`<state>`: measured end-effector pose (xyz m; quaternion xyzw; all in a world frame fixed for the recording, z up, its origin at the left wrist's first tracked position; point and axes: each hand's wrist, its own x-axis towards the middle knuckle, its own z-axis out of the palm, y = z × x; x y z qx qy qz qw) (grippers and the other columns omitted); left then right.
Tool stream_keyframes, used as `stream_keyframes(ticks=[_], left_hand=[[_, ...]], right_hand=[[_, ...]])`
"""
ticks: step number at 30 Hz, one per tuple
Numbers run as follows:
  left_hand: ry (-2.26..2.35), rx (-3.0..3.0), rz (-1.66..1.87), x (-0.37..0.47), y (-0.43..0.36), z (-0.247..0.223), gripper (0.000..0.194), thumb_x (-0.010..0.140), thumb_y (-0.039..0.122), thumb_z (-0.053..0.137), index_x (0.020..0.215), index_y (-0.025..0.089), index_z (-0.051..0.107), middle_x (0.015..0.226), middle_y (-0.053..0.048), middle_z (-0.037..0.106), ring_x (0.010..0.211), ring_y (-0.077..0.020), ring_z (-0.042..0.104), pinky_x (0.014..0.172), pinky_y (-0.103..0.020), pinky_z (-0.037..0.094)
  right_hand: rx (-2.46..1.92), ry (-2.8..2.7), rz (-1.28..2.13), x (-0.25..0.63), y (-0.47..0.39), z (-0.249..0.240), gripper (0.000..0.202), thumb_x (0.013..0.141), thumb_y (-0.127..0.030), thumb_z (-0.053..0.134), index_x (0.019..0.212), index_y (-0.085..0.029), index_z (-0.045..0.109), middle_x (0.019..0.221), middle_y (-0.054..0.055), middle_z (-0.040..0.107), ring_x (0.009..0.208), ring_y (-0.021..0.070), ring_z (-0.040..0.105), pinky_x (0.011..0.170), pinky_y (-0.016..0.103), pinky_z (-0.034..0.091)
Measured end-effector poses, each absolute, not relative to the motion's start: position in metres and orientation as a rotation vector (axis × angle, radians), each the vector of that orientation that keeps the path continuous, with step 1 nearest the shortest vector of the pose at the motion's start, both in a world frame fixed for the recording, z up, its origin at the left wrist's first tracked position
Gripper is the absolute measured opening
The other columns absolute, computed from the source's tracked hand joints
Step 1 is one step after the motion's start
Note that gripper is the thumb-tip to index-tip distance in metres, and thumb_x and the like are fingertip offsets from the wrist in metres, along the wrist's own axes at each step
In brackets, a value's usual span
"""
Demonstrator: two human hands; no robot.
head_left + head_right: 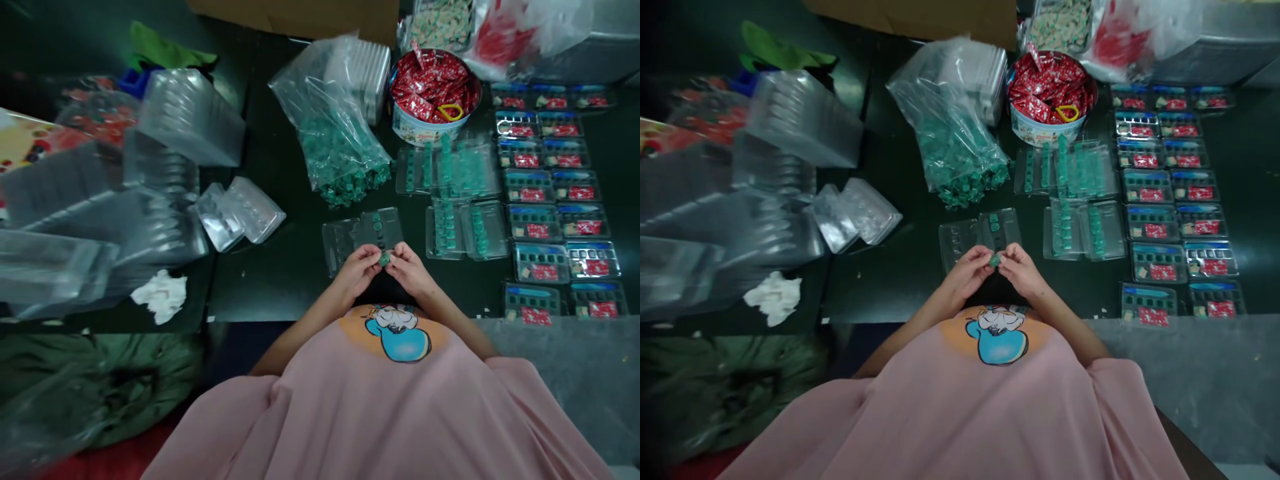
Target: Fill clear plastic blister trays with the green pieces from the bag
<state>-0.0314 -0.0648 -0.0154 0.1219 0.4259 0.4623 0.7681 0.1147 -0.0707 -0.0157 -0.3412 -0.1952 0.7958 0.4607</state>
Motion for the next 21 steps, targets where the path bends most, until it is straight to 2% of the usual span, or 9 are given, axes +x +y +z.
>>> stream_keyframes(ticks=[3, 6, 8, 10, 13, 21], left_hand=[[0.887, 0.151, 0.973, -0.035, -0.062, -0.016, 0.025, 0.064, 0.009, 0.080, 0.080, 0.016, 0.060, 0.075, 0.001, 0.062, 0.066, -0.0082, 0.059, 0.057, -0.017, 0.044], [0.866, 0.091, 0.985, -0.042, -0.058, -0.012, 0.032, 0.064, 0.004, 0.077, 0.089, 0.017, 0.063, 0.068, 0.004, 0.057, 0.057, -0.0045, 0.052, 0.052, -0.015, 0.037], [0.893, 0.136, 0.972, -0.045, -0.057, -0.009, 0.033, 0.066, 0.007, 0.078, 0.095, 0.018, 0.066, 0.068, 0.004, 0.056, 0.056, -0.0038, 0.051, 0.052, -0.015, 0.037], [0.943, 0.235, 0.911, -0.045, -0.059, -0.009, 0.032, 0.068, 0.014, 0.079, 0.098, 0.016, 0.068, 0.075, 0.001, 0.060, 0.062, -0.0053, 0.055, 0.056, -0.017, 0.041], [0.971, 0.367, 0.815, -0.038, -0.063, -0.013, 0.029, 0.069, 0.023, 0.080, 0.094, 0.014, 0.069, 0.084, -0.003, 0.066, 0.071, -0.0084, 0.060, 0.064, -0.019, 0.045], [1.033, 0.444, 0.854, -0.031, -0.061, -0.015, 0.022, 0.063, 0.024, 0.082, 0.074, 0.014, 0.065, 0.070, 0.001, 0.061, 0.065, -0.0074, 0.054, 0.063, -0.020, 0.041]], right_hand=[[-0.798, -0.409, 2.019, 0.116, -0.070, -0.014, 0.039, 0.072, -0.023, 0.077, 0.077, -0.024, 0.039, 0.072, -0.006, 0.056, 0.060, 0.0084, 0.046, 0.054, 0.019, 0.035], [-0.807, -0.306, 2.017, 0.121, -0.068, -0.017, 0.040, 0.071, -0.019, 0.076, 0.077, -0.024, 0.037, 0.070, -0.006, 0.054, 0.061, 0.0098, 0.047, 0.054, 0.020, 0.036], [-0.856, -0.256, 1.955, 0.124, -0.066, -0.020, 0.037, 0.070, -0.018, 0.075, 0.078, -0.025, 0.040, 0.068, -0.006, 0.052, 0.060, 0.0098, 0.047, 0.053, 0.020, 0.036], [-0.917, -0.269, 1.891, 0.126, -0.065, -0.023, 0.032, 0.070, -0.020, 0.075, 0.080, -0.025, 0.045, 0.068, -0.007, 0.051, 0.060, 0.0093, 0.048, 0.054, 0.020, 0.037], [-0.973, -0.364, 1.847, 0.126, -0.064, -0.023, 0.025, 0.071, -0.025, 0.075, 0.083, -0.025, 0.053, 0.071, -0.006, 0.054, 0.064, 0.0093, 0.051, 0.059, 0.021, 0.042], [-1.094, -0.613, 1.737, 0.116, -0.065, -0.031, 0.020, 0.072, -0.031, 0.074, 0.087, -0.024, 0.063, 0.077, -0.004, 0.058, 0.066, 0.0090, 0.052, 0.061, 0.022, 0.042]])
